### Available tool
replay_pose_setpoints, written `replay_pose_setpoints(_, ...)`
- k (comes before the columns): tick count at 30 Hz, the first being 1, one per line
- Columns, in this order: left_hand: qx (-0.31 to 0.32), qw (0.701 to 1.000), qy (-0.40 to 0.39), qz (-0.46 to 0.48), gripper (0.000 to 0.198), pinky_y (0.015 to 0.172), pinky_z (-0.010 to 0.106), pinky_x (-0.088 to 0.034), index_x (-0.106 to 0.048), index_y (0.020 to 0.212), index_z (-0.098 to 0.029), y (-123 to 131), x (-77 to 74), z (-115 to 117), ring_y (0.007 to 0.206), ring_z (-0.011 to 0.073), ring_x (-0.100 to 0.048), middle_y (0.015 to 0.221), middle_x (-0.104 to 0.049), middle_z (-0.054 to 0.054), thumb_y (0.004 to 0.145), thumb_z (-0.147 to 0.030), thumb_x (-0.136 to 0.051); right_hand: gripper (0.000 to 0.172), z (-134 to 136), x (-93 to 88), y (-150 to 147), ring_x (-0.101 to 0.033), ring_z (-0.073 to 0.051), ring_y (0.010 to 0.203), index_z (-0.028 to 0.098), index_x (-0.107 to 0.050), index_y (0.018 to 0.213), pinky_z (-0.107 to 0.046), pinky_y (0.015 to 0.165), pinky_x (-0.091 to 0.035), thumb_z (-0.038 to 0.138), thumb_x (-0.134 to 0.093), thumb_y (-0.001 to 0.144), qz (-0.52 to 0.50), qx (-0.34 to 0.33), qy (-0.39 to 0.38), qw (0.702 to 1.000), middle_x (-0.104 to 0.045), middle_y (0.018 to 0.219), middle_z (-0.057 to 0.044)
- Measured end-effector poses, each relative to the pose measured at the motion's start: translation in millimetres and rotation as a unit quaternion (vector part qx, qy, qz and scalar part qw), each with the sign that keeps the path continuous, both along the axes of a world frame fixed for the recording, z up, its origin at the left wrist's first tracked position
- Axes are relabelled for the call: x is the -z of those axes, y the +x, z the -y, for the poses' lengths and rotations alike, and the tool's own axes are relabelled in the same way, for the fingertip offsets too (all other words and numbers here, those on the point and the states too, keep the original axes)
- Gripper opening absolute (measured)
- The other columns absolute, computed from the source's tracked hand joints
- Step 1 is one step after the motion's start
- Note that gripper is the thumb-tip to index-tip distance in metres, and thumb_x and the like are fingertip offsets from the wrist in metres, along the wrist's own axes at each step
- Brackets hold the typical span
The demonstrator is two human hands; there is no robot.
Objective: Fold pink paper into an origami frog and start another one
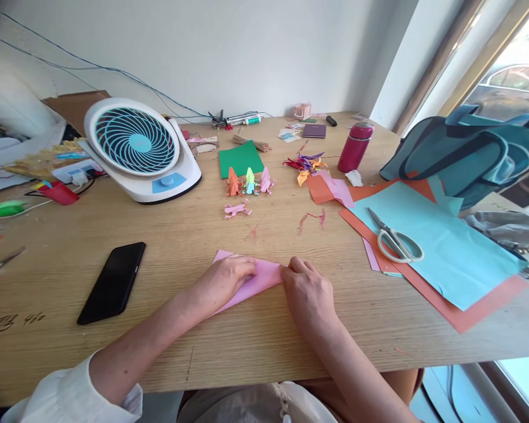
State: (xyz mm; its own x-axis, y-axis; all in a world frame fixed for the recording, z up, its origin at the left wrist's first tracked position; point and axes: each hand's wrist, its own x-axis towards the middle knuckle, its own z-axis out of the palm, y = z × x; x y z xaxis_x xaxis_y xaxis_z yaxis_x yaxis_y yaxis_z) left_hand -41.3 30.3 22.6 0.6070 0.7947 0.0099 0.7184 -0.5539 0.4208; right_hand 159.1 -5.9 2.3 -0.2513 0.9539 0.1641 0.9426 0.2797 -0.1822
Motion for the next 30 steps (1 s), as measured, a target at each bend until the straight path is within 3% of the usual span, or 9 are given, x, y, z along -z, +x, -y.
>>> replay_pose_setpoints(11, 0.022, 0.999, 0.011, -0.025, 0.016, 0.080, 0.029, -0.049, -0.058, 0.074, -0.017, -2.2, -0.7, 0.9, 0.087, 0.0188, -0.063, 0.087, -0.068, 0.004, 0.085, -0.005, -0.055, 0.021, 1.3, 3.5, 0.4, -0.059, -0.013, 0.076, 0.023, -0.071, 0.089, -0.025, 0.061, -0.032, 0.028, -0.053, 0.098, 0.001, 0.007, 0.043, 0.999, -0.063, 0.084, 0.000)
replay_pose_setpoints(24, 0.028, 0.997, 0.037, -0.055, 0.014, 0.078, 0.030, -0.048, -0.058, 0.080, -0.017, -3.5, 0.0, 3.3, 0.088, 0.0204, -0.061, 0.090, -0.067, 0.005, 0.091, -0.011, -0.052, 0.015, 6.0, -0.7, -3.4, -0.061, -0.016, 0.083, 0.023, -0.069, 0.099, -0.027, 0.065, -0.037, 0.031, -0.057, 0.095, 0.005, 0.001, 0.023, 1.000, -0.062, 0.090, -0.002)
replay_pose_setpoints(30, 0.037, 0.996, 0.041, -0.067, 0.015, 0.080, 0.030, -0.049, -0.059, 0.082, -0.016, -4.9, 0.7, 3.7, 0.091, 0.0204, -0.061, 0.093, -0.066, 0.006, 0.089, -0.005, -0.051, 0.025, 7.9, 3.3, -5.1, -0.059, -0.016, 0.082, 0.021, -0.067, 0.099, -0.025, 0.064, -0.037, 0.008, -0.045, 0.095, 0.013, 0.004, 0.032, 0.999, -0.063, 0.089, -0.004)
